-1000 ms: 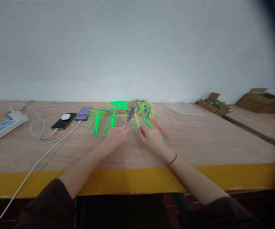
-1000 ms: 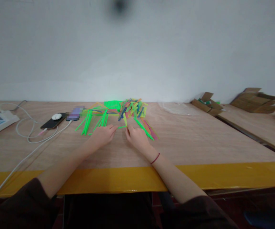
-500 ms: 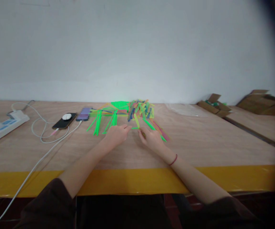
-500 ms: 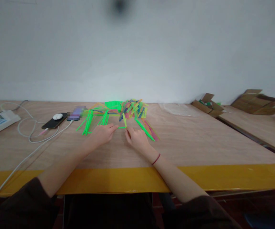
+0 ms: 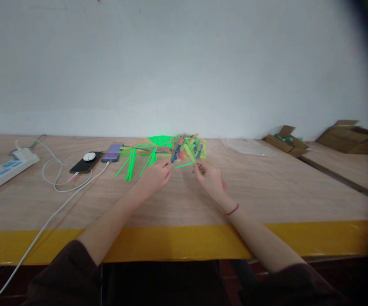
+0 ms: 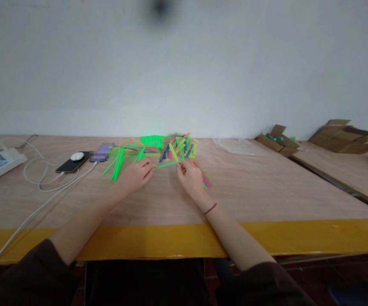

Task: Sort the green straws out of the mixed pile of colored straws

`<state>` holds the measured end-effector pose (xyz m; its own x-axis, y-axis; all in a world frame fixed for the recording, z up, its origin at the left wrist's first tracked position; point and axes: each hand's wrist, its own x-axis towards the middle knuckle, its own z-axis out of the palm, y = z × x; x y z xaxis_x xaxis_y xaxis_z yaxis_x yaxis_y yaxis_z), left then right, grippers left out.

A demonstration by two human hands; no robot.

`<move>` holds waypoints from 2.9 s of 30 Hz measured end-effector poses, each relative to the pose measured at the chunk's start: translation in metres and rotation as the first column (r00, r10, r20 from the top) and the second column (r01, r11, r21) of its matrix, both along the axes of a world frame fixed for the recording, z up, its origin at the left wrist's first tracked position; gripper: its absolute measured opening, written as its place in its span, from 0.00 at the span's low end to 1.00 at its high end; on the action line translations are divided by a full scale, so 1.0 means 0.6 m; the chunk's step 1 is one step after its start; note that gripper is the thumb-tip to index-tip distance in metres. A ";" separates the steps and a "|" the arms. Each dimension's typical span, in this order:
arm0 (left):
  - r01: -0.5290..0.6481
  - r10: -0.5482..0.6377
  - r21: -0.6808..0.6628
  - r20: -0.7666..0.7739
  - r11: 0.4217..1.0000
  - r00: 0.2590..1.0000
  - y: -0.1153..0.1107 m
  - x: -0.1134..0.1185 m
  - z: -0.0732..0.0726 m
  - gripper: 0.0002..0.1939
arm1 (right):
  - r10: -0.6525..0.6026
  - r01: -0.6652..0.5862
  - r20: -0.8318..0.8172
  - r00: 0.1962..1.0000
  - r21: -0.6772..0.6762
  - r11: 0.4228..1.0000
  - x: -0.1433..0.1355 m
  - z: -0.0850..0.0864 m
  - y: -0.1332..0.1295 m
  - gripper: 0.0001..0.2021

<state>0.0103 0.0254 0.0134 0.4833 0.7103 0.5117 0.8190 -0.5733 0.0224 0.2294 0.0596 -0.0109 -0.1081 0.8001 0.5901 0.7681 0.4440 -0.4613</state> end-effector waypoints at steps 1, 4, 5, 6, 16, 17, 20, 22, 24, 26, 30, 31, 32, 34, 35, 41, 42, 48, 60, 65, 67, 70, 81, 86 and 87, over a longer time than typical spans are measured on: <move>0.029 -0.029 0.007 0.001 1.000 1.000 0.005 -0.006 -0.002 0.15 | 0.013 -0.013 -0.013 1.000 -0.016 1.000 0.004 0.002 0.002 0.14; 0.100 -0.100 -0.003 0.020 0.995 0.995 0.025 -0.026 -0.010 0.14 | 0.071 -0.073 -0.038 0.997 -0.060 0.996 0.005 0.005 0.000 0.15; 0.088 -0.088 -0.002 0.052 0.996 0.995 0.032 -0.034 -0.013 0.13 | 0.084 -0.087 -0.041 0.996 -0.067 0.994 0.002 0.006 -0.003 0.16; 0.049 -0.049 0.005 0.101 0.999 0.994 0.039 -0.042 -0.016 0.13 | 0.098 -0.101 -0.043 0.994 -0.074 0.992 -0.001 0.006 -0.006 0.16; -0.403 0.403 -0.076 0.352 0.912 0.845 0.087 -0.105 -0.052 0.14 | 0.212 -0.205 0.022 0.977 -0.164 0.965 -0.012 -0.021 -0.004 0.15; -0.427 0.431 -0.091 0.339 0.900 0.836 0.089 -0.106 -0.056 0.14 | 0.216 -0.208 0.031 0.976 -0.168 0.964 -0.011 -0.024 -0.003 0.15; -0.493 0.513 -0.144 0.292 0.858 0.807 0.093 -0.106 -0.063 0.14 | 0.227 -0.214 0.055 0.972 -0.181 0.960 -0.011 -0.029 -0.003 0.14; -0.526 0.554 -0.177 0.256 0.832 0.792 0.092 -0.104 -0.065 0.15 | 0.241 -0.223 0.071 0.968 -0.198 0.954 -0.011 -0.029 -0.004 0.14; -0.541 0.576 -0.202 0.225 0.816 0.786 0.091 -0.102 -0.065 0.15 | 0.250 -0.228 0.084 0.965 -0.214 0.950 -0.012 -0.028 -0.006 0.15; -0.543 0.584 -0.223 0.207 0.809 0.785 0.090 -0.100 -0.064 0.15 | 0.253 -0.225 0.094 0.963 -0.235 0.946 -0.013 -0.026 -0.007 0.15; -0.530 0.581 -0.260 0.192 0.807 0.791 0.088 -0.097 -0.064 0.15 | 0.259 -0.224 0.117 0.959 -0.254 0.941 -0.015 -0.022 -0.009 0.14; -0.527 0.580 -0.267 0.187 0.807 0.793 0.088 -0.096 -0.064 0.15 | 0.262 -0.227 0.120 0.958 -0.249 0.942 -0.015 -0.022 -0.009 0.14; -0.526 0.580 -0.271 0.184 0.806 0.794 0.088 -0.095 -0.064 0.15 | 0.265 -0.230 0.124 0.956 -0.244 0.942 -0.014 -0.021 -0.009 0.14; -0.521 0.576 -0.273 0.184 0.808 0.797 0.088 -0.094 -0.065 0.14 | 0.273 -0.235 0.135 0.953 -0.241 0.942 -0.014 -0.021 -0.009 0.14; -0.516 0.571 -0.270 0.190 0.813 0.799 0.089 -0.093 -0.065 0.14 | 0.274 -0.234 0.142 0.951 -0.244 0.941 -0.013 -0.021 -0.009 0.14; -0.476 0.533 -0.255 0.250 0.842 0.808 0.091 -0.088 -0.066 0.14 | 0.264 -0.215 0.165 0.950 -0.266 0.940 -0.015 -0.022 -0.010 0.14; -0.472 0.530 -0.256 0.251 0.843 0.810 0.091 -0.087 -0.067 0.14 | 0.267 -0.216 0.171 0.948 -0.268 0.939 -0.016 -0.021 -0.010 0.14; -0.466 0.515 -0.242 0.213 0.851 0.830 0.085 -0.081 -0.069 0.14 | 0.087 0.000 0.362 0.928 -0.232 0.973 -0.001 0.002 -0.004 0.13; -0.455 0.470 -0.126 0.167 0.882 0.867 0.059 -0.055 -0.049 0.15 | -0.099 0.385 0.668 0.738 -0.296 0.874 0.056 0.012 0.032 0.16; -0.459 0.457 -0.244 -0.068 0.855 0.887 0.032 -0.024 -0.028 0.25 | -0.080 0.373 0.675 0.733 -0.300 0.878 0.048 0.016 0.028 0.16; -0.446 0.421 -0.266 -0.149 0.854 0.895 0.021 -0.003 -0.025 0.29 | -0.074 0.360 0.674 0.735 -0.296 0.885 0.047 0.015 0.027 0.16; -0.433 0.396 -0.261 -0.182 0.863 0.900 0.012 0.037 -0.028 0.33 | -0.066 0.351 0.671 0.739 -0.299 0.887 0.044 0.012 0.025 0.16; -0.456 0.409 -0.373 -0.201 0.808 0.890 0.009 0.083 -0.035 0.20 | -0.057 0.307 0.650 0.758 -0.278 0.910 0.038 0.009 0.020 0.17; -0.454 0.406 -0.398 -0.204 0.797 0.891 0.002 0.083 -0.030 0.19 | -0.057 0.311 0.632 0.773 -0.298 0.902 0.038 0.011 0.018 0.16; -0.455 0.406 -0.402 -0.204 0.795 0.891 0.001 0.084 -0.029 0.19 | -0.056 0.310 0.630 0.775 -0.301 0.902 0.037 0.011 0.018 0.16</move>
